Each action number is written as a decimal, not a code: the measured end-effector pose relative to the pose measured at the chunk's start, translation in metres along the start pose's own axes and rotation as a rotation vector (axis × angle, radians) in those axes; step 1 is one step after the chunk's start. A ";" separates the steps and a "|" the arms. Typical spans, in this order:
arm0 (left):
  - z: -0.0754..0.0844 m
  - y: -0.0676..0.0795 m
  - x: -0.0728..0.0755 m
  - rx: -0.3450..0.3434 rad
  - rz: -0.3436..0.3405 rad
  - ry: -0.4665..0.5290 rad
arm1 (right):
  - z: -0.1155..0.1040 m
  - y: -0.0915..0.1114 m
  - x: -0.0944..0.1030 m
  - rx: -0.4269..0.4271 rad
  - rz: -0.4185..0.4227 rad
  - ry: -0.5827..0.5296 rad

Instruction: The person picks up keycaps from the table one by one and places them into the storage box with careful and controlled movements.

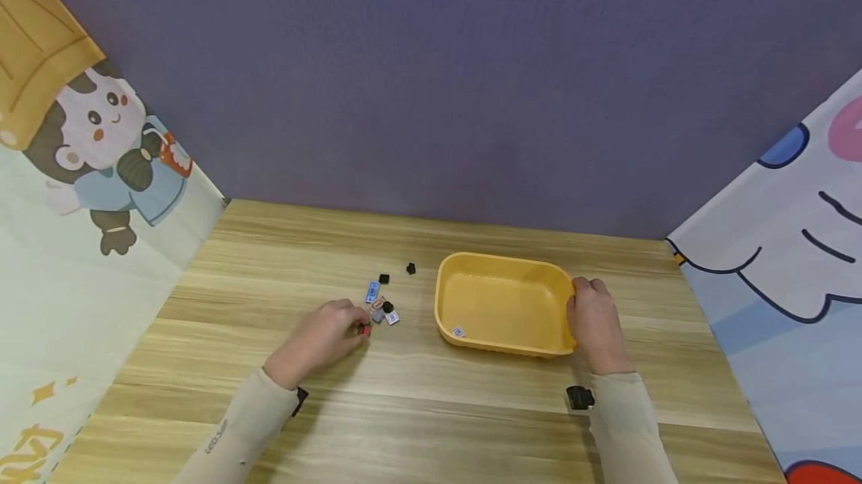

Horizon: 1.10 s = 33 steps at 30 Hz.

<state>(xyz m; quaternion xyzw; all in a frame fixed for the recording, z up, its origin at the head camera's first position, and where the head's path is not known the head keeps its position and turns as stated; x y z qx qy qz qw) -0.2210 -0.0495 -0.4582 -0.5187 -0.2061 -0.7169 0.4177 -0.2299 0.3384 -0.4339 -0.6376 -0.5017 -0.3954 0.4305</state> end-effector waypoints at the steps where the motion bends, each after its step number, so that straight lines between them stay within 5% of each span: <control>1: -0.001 0.000 -0.002 0.002 -0.006 0.001 | 0.000 0.000 0.000 0.000 -0.001 0.000; 33: -0.008 0.001 -0.018 0.057 -0.044 0.042 | 0.000 0.001 0.001 0.000 0.013 -0.007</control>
Point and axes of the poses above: each hand's wrist, its own y-axis away from the middle knuckle, its own x-axis out of the back of the hand, z = x × y, the point moved 10 cm from there along -y, towards the middle knuckle, and after that the axes turned 4 degrees about -x, right-handed, at the moved point
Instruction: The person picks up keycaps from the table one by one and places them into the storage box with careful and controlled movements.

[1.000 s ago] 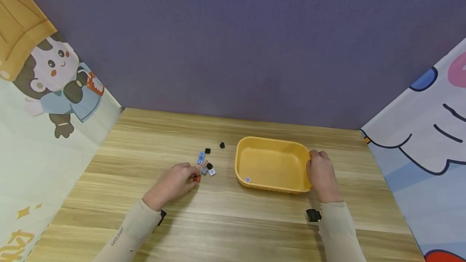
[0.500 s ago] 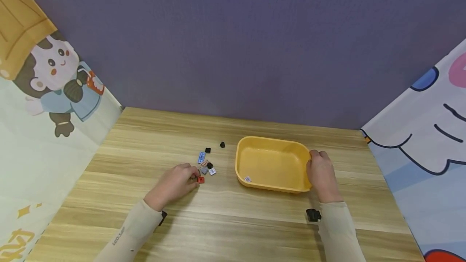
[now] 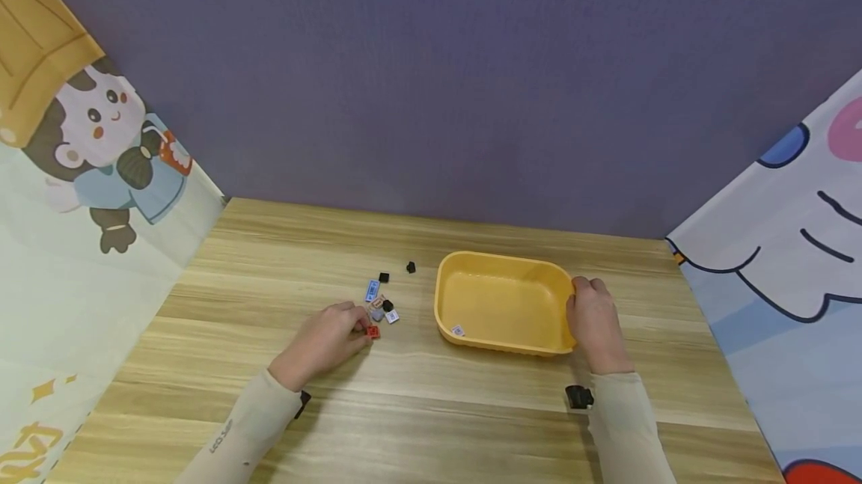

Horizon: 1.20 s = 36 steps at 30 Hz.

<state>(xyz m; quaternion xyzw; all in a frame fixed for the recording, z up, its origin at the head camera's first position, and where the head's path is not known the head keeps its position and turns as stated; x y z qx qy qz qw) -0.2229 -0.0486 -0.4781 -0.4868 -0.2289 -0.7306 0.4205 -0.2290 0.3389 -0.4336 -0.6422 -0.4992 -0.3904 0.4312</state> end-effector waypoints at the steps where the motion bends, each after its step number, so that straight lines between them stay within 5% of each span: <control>1: 0.001 -0.001 0.001 -0.001 0.002 0.010 | 0.000 0.000 0.000 -0.001 -0.001 0.000; 12: 0.024 -0.021 0.024 -0.056 0.048 0.007 | 0.004 0.001 -0.002 -0.027 -0.026 -0.006; 21: 0.056 -0.055 0.033 -0.138 0.038 -0.037 | 0.002 0.002 -0.001 -0.016 -0.017 -0.001; 36: 0.134 -0.115 0.017 -0.296 -0.070 -0.030 | -0.003 -0.001 0.004 0.004 0.017 -0.010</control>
Point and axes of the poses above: each hand's wrist, its own y-axis away from the middle knuckle, its own x-axis out of the back of the hand, z = x × y, the point moved 10 cm from there along -y, towards the middle knuckle, and after that the axes turned 4 degrees about -x, right-handed, at the moved point
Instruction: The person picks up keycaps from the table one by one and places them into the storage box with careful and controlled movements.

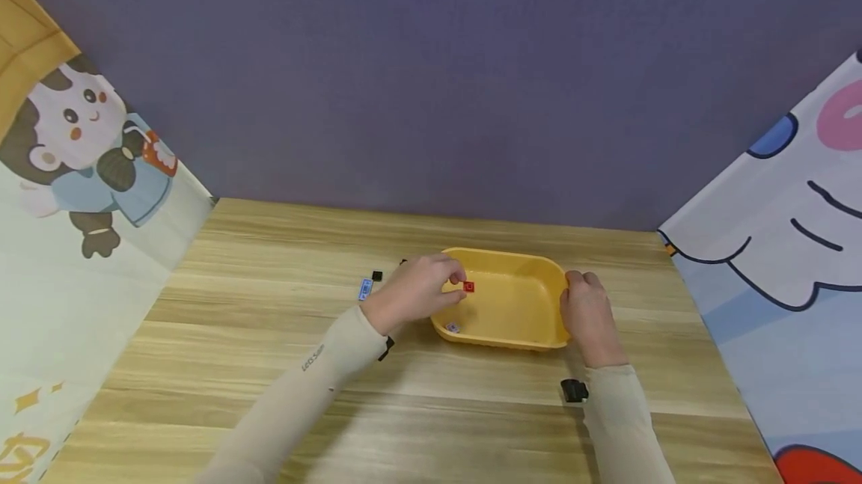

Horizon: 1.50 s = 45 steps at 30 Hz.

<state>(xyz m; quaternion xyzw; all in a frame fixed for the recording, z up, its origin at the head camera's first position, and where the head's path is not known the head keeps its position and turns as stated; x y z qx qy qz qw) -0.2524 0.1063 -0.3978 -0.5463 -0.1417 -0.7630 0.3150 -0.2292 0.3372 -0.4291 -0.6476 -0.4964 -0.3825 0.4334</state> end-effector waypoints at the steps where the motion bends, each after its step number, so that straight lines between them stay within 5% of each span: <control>1: 0.003 -0.003 -0.001 -0.011 0.003 0.001 | -0.001 0.000 0.000 0.004 0.001 0.000; 10: 0.009 -0.011 -0.004 -0.015 0.018 0.015 | -0.002 0.000 -0.001 -0.002 -0.002 0.004; 20: -0.004 -0.001 -0.007 0.023 0.000 0.051 | 0.000 -0.002 -0.003 -0.019 -0.011 0.004; 27: -0.033 0.022 0.002 0.112 0.041 0.095 | -0.001 -0.001 -0.001 0.003 0.012 -0.001; 36: -0.080 0.062 0.031 0.214 0.147 0.112 | 0.002 -0.002 -0.001 -0.021 0.002 0.019; 45: -0.115 0.091 0.036 0.310 0.146 0.084 | 0.005 -0.003 -0.002 -0.033 -0.006 0.024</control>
Point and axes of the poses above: each hand's wrist, its own y-axis away from the middle knuckle, its own x-axis out of the back of the hand, z = x × y, the point moved 10 cm from there along -y, towards the middle knuckle, and after that the axes turned 4 degrees about -x, right-handed, at the moved point
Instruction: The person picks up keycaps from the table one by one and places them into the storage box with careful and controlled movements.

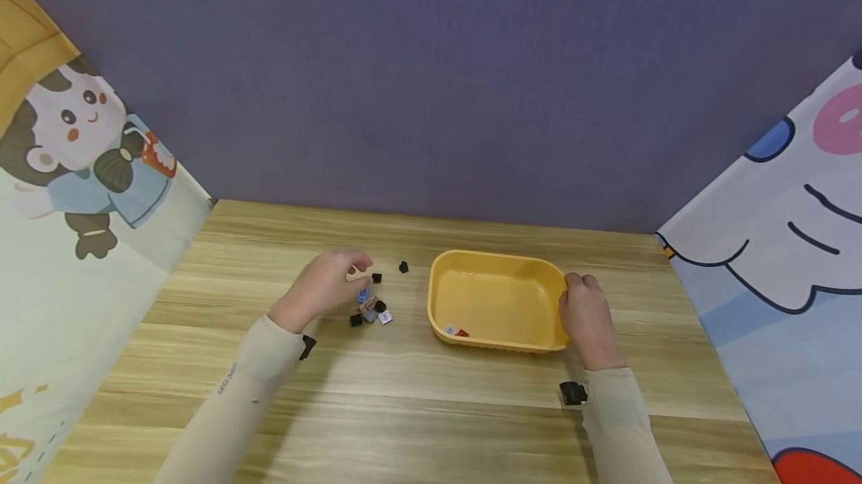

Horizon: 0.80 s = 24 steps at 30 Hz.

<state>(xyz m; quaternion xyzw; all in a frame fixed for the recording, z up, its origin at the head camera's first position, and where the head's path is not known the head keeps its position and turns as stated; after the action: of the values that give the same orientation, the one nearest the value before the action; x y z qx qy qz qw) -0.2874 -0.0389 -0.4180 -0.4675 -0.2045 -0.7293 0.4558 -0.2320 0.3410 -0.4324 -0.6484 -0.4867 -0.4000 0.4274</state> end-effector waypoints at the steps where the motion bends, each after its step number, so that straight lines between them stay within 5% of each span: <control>1: -0.005 0.001 -0.001 0.010 -0.010 -0.001 | 0.000 0.000 0.000 -0.001 0.001 0.000; 10: -0.037 0.007 -0.026 0.058 -0.118 -0.027 | -0.001 0.006 0.000 0.012 0.017 -0.006; 24: -0.054 0.012 -0.047 0.060 -0.242 0.004 | -0.003 0.011 0.000 -0.009 0.016 -0.012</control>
<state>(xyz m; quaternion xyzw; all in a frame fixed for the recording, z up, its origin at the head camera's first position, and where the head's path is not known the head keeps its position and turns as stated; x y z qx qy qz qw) -0.2970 -0.0611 -0.4864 -0.4240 -0.2802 -0.7734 0.3788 -0.2220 0.3366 -0.4334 -0.6564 -0.4822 -0.3950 0.4249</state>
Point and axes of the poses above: each hand's wrist, its own y-axis away from the middle knuckle, its own x-axis out of the back of the hand, z = x × y, the point moved 10 cm from there along -y, towards the middle knuckle, and after that the axes turned 4 degrees about -x, right-handed, at the moved point
